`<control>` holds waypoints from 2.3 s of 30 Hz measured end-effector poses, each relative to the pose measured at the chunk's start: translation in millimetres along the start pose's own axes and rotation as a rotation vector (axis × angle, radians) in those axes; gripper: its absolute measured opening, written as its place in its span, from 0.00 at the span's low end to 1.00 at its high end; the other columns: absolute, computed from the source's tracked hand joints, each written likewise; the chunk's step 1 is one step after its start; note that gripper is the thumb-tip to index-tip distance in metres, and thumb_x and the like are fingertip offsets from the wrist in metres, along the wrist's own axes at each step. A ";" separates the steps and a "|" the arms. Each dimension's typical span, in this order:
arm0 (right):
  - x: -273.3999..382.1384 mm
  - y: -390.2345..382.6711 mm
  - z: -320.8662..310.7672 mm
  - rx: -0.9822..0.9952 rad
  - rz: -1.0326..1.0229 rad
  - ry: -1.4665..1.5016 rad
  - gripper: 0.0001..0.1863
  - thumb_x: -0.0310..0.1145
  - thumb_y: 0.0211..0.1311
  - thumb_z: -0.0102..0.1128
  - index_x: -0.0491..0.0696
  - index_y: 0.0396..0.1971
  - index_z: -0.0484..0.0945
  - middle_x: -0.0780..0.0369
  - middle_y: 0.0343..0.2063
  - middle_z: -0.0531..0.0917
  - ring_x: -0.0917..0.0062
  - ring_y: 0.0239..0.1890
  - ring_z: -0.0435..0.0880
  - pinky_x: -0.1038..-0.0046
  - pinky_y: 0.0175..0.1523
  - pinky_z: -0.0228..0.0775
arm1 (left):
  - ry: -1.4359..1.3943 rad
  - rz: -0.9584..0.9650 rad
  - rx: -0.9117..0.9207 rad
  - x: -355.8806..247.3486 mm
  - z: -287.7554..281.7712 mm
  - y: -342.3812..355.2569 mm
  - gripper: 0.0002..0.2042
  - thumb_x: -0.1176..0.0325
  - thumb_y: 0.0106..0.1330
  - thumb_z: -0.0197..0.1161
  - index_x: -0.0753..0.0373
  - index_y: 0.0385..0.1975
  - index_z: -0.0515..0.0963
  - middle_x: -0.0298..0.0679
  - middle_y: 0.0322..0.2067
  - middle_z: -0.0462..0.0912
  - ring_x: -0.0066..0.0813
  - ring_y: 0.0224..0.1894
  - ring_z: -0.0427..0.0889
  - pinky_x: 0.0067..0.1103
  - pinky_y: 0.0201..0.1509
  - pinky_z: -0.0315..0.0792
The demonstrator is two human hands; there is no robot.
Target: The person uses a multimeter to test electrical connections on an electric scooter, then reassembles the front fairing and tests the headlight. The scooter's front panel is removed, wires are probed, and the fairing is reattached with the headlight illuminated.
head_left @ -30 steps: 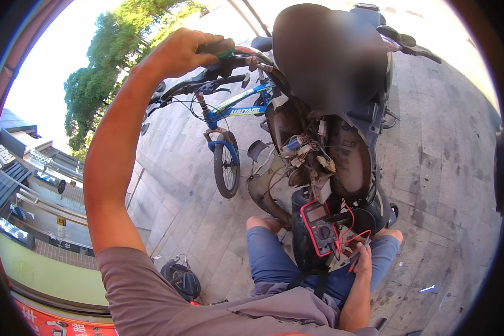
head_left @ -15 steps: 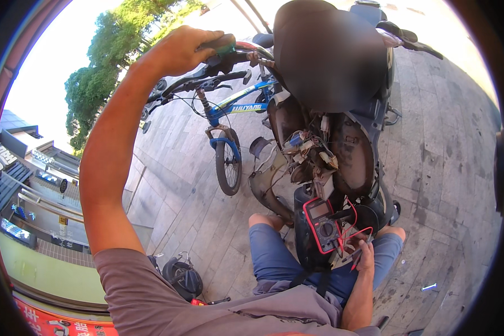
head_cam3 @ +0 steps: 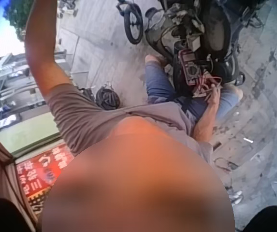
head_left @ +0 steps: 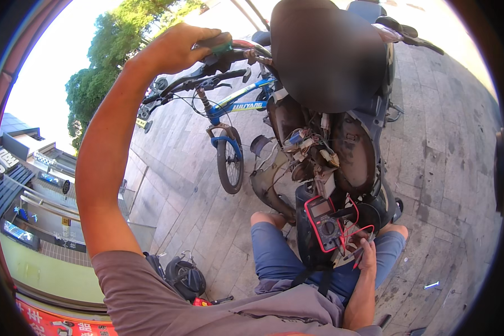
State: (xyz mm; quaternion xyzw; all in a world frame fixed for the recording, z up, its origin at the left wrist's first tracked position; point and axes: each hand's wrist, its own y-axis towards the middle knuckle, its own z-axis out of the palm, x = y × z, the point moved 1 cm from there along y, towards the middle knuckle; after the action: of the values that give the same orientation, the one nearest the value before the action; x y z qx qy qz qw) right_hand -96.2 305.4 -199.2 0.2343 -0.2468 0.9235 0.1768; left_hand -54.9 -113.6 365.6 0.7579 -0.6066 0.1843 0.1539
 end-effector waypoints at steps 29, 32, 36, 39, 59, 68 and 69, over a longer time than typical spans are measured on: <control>-1.6 2.3 -1.0 0.024 0.030 -0.063 0.16 0.37 0.58 0.58 0.43 0.42 0.76 0.59 0.42 0.78 0.73 0.41 0.78 0.66 0.41 0.75 | 0.195 -0.033 0.240 -3.7 -15.3 22.2 0.27 0.76 0.54 0.64 0.50 0.56 0.72 0.46 0.45 0.81 0.42 0.47 0.80 0.34 0.53 0.73; -3.3 3.5 -1.3 0.013 0.028 -0.059 0.16 0.37 0.58 0.58 0.44 0.42 0.76 0.59 0.41 0.78 0.73 0.41 0.78 0.66 0.41 0.75 | 0.095 -0.012 0.100 -9.2 -8.6 17.7 0.27 0.75 0.53 0.65 0.50 0.56 0.72 0.46 0.44 0.81 0.42 0.46 0.80 0.33 0.52 0.73; -3.7 3.3 -2.5 0.021 0.013 -0.045 0.16 0.38 0.58 0.59 0.44 0.41 0.76 0.59 0.41 0.79 0.73 0.41 0.79 0.66 0.40 0.76 | 0.095 0.076 0.085 -14.6 -9.4 25.3 0.23 0.72 0.55 0.65 0.54 0.54 0.74 0.45 0.42 0.82 0.41 0.43 0.81 0.32 0.51 0.74; -3.8 3.5 -2.1 0.024 0.011 -0.038 0.15 0.38 0.58 0.59 0.43 0.40 0.77 0.59 0.41 0.79 0.73 0.41 0.78 0.66 0.40 0.76 | 0.091 0.026 0.179 -17.6 -14.8 32.5 0.20 0.70 0.58 0.63 0.56 0.52 0.75 0.44 0.43 0.82 0.41 0.42 0.82 0.31 0.51 0.74; 0.5 1.1 -0.1 0.050 0.007 -0.085 0.16 0.39 0.59 0.58 0.43 0.40 0.76 0.60 0.40 0.78 0.74 0.41 0.78 0.66 0.41 0.76 | -0.076 -0.015 0.309 -7.6 -22.9 39.5 0.21 0.71 0.60 0.58 0.58 0.56 0.73 0.47 0.49 0.79 0.41 0.47 0.80 0.33 0.57 0.71; 1.0 1.3 2.0 0.041 0.021 -0.081 0.14 0.38 0.60 0.57 0.43 0.40 0.76 0.60 0.40 0.78 0.73 0.41 0.78 0.66 0.41 0.75 | 0.051 -0.039 0.198 -16.7 -17.9 25.3 0.30 0.70 0.47 0.71 0.53 0.55 0.73 0.42 0.44 0.81 0.41 0.44 0.80 0.31 0.52 0.72; 1.1 1.7 2.0 0.048 0.023 -0.067 0.14 0.37 0.60 0.57 0.44 0.40 0.76 0.60 0.40 0.78 0.73 0.41 0.78 0.66 0.41 0.75 | 0.049 -0.050 0.223 -15.8 -18.0 27.0 0.29 0.71 0.47 0.70 0.53 0.54 0.73 0.43 0.44 0.81 0.41 0.44 0.80 0.31 0.52 0.72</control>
State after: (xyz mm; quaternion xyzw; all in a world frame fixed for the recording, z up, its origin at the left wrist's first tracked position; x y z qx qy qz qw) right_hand -97.2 303.1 -197.8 0.2665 -0.2331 0.9228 0.1521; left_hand -86.0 -97.7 374.4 0.7803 -0.5595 0.2652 0.0881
